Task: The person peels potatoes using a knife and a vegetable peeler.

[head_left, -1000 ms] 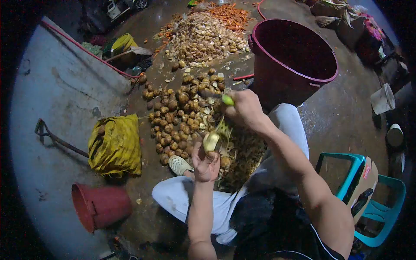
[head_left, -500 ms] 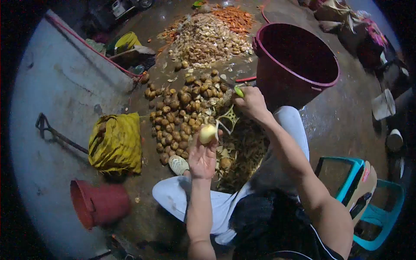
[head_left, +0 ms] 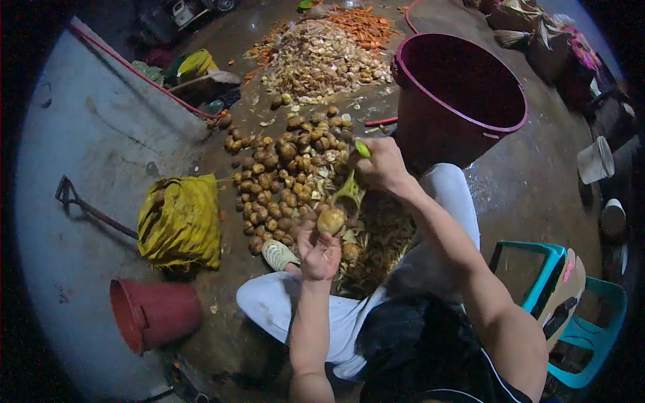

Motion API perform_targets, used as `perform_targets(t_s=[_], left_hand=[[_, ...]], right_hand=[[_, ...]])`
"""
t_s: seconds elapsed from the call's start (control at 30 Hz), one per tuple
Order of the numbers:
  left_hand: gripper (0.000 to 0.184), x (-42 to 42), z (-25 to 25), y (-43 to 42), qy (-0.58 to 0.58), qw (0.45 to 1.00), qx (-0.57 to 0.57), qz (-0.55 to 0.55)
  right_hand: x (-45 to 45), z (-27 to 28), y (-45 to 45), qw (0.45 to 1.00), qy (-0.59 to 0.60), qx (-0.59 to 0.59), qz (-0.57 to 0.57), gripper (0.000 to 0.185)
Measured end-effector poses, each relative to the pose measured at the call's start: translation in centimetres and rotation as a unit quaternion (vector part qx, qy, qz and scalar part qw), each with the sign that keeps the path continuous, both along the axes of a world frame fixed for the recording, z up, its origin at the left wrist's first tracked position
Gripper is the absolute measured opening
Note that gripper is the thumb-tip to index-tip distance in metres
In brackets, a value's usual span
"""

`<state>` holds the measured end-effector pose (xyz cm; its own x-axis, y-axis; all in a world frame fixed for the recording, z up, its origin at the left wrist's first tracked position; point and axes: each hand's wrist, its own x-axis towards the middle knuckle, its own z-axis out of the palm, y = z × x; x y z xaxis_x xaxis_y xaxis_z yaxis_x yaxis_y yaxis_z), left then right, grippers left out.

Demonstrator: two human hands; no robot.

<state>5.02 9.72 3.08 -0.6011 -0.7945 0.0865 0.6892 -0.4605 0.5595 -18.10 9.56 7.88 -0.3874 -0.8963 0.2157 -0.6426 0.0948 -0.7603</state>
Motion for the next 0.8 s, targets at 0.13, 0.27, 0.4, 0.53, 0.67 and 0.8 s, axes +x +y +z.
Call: perform_targets(t_s=[0.13, 0.27, 0.4, 0.53, 0.67, 0.8], left_hand=[[0.063, -0.1, 0.4, 0.0, -0.049, 0.998, -0.032, 0.02], [0.056, -0.5, 1.6, 0.5, -0.008, 0.998, -0.055, -0.01], [0.054, -0.3, 1.9, 0.2, -0.029, 0.996, -0.087, -0.019], [0.056, 0.1, 1.7, 0.4, -0.075, 0.991, -0.1, -0.042], [0.055, 0.1, 2.1, 0.3, -0.077, 0.988, -0.128, -0.028], [0.053, 0.4, 2.3, 0.5, -0.142, 0.979, -0.141, -0.033]], right_hand=[[-1.1, -1.3, -0.7, 1.0, 0.001, -0.018, 0.009, 0.025], [-0.8, -0.4, -0.1, 0.997, 0.004, -0.049, 0.057, 0.026], [-1.5, -0.3, -0.4, 0.997, -0.028, -0.03, 0.065, 0.026], [-0.5, 1.3, 0.4, 0.993, 0.078, 0.001, 0.088, 0.023], [-2.2, -0.7, -1.2, 0.998, 0.052, 0.026, 0.04, 0.024], [0.0, 3.5, 1.0, 0.986, 0.117, 0.021, 0.118, 0.023]])
